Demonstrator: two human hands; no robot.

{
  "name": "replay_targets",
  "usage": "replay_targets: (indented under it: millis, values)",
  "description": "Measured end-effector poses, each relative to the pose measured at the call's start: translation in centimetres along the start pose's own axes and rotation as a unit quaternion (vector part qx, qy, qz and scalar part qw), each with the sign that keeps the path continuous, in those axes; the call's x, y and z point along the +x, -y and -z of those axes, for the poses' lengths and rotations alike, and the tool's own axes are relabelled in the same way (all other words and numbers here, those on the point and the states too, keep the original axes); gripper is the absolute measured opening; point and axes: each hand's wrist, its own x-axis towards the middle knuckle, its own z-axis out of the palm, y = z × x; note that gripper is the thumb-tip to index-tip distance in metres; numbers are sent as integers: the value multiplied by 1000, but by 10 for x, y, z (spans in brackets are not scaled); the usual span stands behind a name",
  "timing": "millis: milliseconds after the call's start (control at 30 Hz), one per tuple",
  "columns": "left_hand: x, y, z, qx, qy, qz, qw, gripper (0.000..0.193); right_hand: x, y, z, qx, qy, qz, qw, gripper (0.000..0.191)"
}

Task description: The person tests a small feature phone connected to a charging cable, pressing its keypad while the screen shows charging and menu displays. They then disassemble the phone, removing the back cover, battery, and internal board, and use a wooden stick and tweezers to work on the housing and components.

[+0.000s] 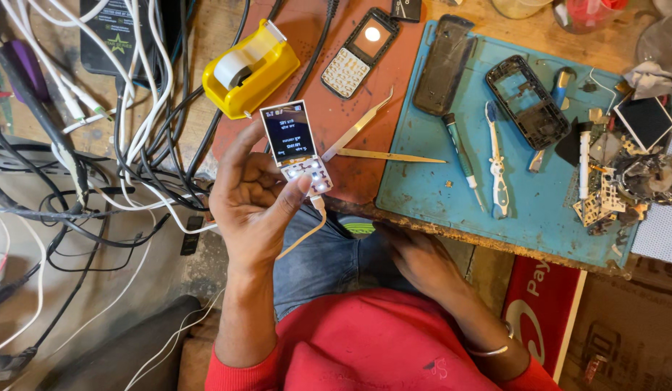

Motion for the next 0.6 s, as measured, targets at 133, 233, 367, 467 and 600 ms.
replay_targets:
  millis: [133, 233, 367, 467, 600]
  values:
    - [1, 3, -8, -49, 19, 35, 998, 68, 6, 10, 4, -19, 13, -51, 998, 42]
    - [0, 6, -10, -45, 34, 28, 998, 63, 8, 18, 3, -85, -21, 16, 996, 50]
    - [1, 9, -11, -32, 34, 10, 999, 63, 13, 31, 17, 11, 26, 54, 998, 45]
    - [2, 10, -13, -60, 24, 41, 997, 65, 14, 43, 28, 44, 4, 93, 995, 37]
    - [-1, 13, -17, -62, 27, 48, 997, 67, 11, 48, 34, 49, -19, 150, 987, 35]
